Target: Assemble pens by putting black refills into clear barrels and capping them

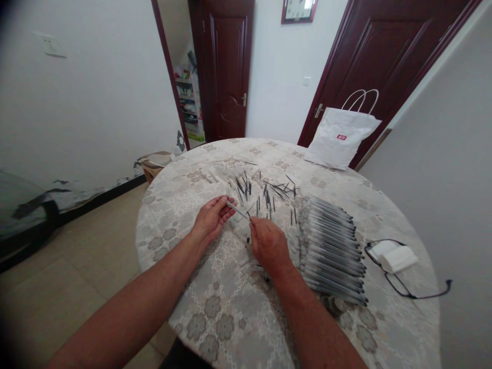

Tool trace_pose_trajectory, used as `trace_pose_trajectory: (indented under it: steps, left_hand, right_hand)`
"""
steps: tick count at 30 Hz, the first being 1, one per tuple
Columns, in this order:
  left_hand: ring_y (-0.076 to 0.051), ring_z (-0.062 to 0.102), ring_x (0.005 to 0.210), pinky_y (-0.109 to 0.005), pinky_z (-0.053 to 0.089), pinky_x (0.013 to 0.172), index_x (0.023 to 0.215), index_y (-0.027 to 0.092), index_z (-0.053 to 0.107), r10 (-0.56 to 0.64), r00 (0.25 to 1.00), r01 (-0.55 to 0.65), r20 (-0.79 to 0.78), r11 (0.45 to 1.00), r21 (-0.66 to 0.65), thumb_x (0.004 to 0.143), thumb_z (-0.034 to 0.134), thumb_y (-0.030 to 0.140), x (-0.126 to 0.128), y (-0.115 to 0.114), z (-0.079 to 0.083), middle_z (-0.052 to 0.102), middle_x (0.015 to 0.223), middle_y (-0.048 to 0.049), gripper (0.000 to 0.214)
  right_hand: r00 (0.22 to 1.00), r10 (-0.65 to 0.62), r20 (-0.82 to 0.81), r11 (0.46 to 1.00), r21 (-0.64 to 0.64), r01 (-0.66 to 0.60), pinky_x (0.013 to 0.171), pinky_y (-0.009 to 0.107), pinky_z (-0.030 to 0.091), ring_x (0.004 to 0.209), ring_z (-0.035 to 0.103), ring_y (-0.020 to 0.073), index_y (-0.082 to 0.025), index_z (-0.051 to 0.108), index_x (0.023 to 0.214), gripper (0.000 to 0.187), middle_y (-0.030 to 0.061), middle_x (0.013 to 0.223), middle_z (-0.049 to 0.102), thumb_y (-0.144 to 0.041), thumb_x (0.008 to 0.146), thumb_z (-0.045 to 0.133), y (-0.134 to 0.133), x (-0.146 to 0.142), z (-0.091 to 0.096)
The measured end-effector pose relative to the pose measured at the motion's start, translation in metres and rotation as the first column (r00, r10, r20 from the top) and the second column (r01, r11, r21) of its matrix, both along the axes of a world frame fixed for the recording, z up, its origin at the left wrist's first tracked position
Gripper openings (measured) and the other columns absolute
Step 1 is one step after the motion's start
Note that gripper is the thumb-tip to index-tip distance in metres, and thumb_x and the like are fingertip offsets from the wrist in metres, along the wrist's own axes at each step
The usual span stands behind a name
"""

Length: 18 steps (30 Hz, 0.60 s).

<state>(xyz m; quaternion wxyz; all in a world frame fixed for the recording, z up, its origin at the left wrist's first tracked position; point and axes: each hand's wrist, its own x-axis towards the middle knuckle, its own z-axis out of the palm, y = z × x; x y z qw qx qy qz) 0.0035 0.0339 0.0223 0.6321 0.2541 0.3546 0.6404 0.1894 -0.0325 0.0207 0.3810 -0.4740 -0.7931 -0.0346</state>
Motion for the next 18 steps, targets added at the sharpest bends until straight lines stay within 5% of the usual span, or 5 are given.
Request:
trace_pose_trajectory:
  steps: [4,8,12,15,18]
  left_hand:
    - [-0.017,0.073,0.084,-0.029,0.059,0.076,0.096,0.014,0.063,0.015,0.999,-0.016,0.044,1.0,0.012,0.081,0.077,0.026,0.004,0.0,-0.001,0.074,0.098,-0.0109,0.024]
    - [-0.018,0.074,0.086,-0.032,0.059,0.081,0.097,0.014,0.062,0.035,0.997,-0.037,0.062,0.999,0.024,0.082,0.076,0.026,0.007,-0.001,-0.001,0.074,0.098,-0.0109,0.024]
    - [-0.018,0.074,0.087,-0.032,0.058,0.081,0.097,0.014,0.062,0.042,0.998,-0.045,0.047,0.997,0.059,0.083,0.074,0.027,0.008,-0.002,0.002,0.074,0.099,-0.0108,0.023]
    - [-0.019,0.074,0.089,-0.031,0.058,0.079,0.099,0.015,0.062,0.029,0.999,-0.03,0.015,0.996,0.088,0.083,0.074,0.028,0.008,-0.004,0.004,0.074,0.101,-0.0103,0.024]
    - [-0.018,0.074,0.089,-0.029,0.058,0.077,0.099,0.016,0.062,0.032,0.999,-0.03,-0.026,0.996,0.086,0.083,0.073,0.028,0.008,-0.004,0.006,0.074,0.102,-0.0096,0.023]
  right_hand:
    - [0.993,-0.03,-0.111,0.998,-0.066,0.023,0.085,0.031,0.052,0.089,0.07,0.0207,-0.016,0.069,0.109,0.026,0.0106,0.099,0.075,-0.024,0.098,0.047,-0.006,-0.005,0.009]
    - [0.943,-0.108,-0.315,0.957,-0.289,0.013,0.073,0.029,0.053,0.077,0.069,0.0188,-0.019,0.071,0.104,0.024,0.0057,0.086,0.075,-0.032,0.095,0.053,-0.009,-0.009,0.014]
    - [0.707,-0.261,-0.657,0.789,-0.567,-0.236,0.044,0.023,0.044,0.052,0.058,0.013,-0.018,0.068,0.097,0.03,0.0017,0.073,0.069,-0.045,0.088,0.059,-0.005,-0.013,0.009]
    - [0.514,-0.349,-0.783,0.703,-0.582,-0.409,0.037,0.019,0.038,0.046,0.051,0.0092,-0.018,0.064,0.089,0.03,-0.0011,0.068,0.065,-0.045,0.079,0.068,0.0,-0.014,0.008]
    - [0.431,-0.373,-0.822,0.647,-0.563,-0.514,0.034,0.017,0.034,0.042,0.046,0.0071,-0.018,0.061,0.081,0.029,-0.0023,0.065,0.063,-0.044,0.075,0.071,0.004,-0.012,0.01]
